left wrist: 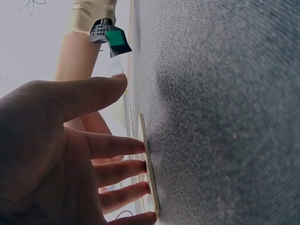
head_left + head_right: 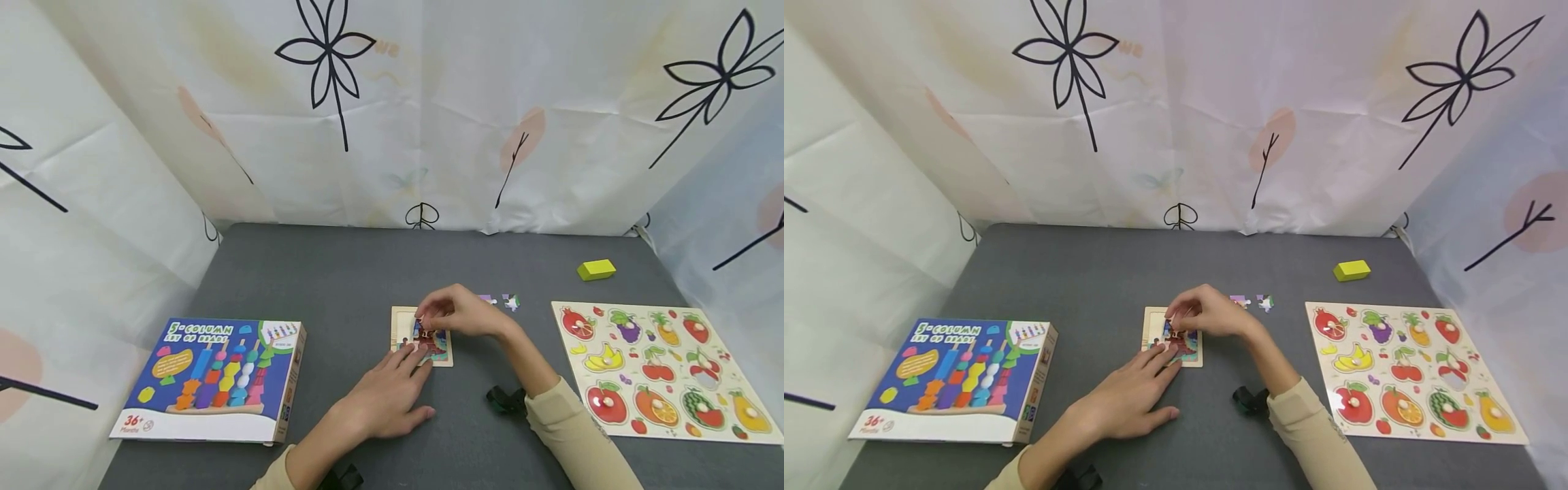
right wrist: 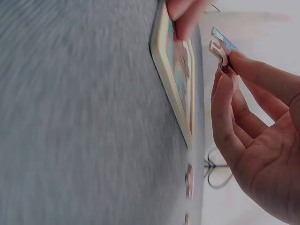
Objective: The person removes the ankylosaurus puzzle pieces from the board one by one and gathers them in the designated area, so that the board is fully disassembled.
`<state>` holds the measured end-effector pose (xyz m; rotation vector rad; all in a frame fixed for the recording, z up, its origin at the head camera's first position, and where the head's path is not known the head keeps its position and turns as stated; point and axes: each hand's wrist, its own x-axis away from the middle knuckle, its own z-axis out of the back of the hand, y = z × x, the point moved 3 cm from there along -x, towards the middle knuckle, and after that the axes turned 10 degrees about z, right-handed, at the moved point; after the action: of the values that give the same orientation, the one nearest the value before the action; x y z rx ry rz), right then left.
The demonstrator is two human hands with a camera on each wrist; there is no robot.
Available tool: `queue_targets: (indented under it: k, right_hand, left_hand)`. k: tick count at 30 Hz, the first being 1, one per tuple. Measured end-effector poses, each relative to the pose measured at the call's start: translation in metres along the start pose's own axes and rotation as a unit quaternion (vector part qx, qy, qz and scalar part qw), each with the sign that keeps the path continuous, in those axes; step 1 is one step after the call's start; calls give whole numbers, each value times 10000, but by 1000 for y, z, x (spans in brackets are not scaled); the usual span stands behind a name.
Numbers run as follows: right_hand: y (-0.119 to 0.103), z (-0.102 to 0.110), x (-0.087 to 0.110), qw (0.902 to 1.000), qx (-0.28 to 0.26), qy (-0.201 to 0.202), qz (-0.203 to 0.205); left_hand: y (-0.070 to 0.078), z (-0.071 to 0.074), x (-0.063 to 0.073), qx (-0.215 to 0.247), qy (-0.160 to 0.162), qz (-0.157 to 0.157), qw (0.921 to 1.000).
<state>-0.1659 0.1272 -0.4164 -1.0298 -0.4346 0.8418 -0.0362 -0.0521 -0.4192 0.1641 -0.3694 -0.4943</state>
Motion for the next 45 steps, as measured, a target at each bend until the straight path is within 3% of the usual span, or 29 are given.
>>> queue_targets:
  k: [10,19,27,45]
  right_hand:
    - [13,27,34,9985,-76,375,-379]
    - [26,42,56,9971,169,533,-517]
    - [28,39,57,9965,541,381,-514]
    - [21,33,49,9901,900,654,-852]
  left_hand:
    - [1,-2,-1,30,-67,51,10000]
    - [1,-1,-1,26,-19,70,10000]
    - [1,-2,0,20,-16,64,10000]
    - [1,-1,0,-12,12,48,10000]
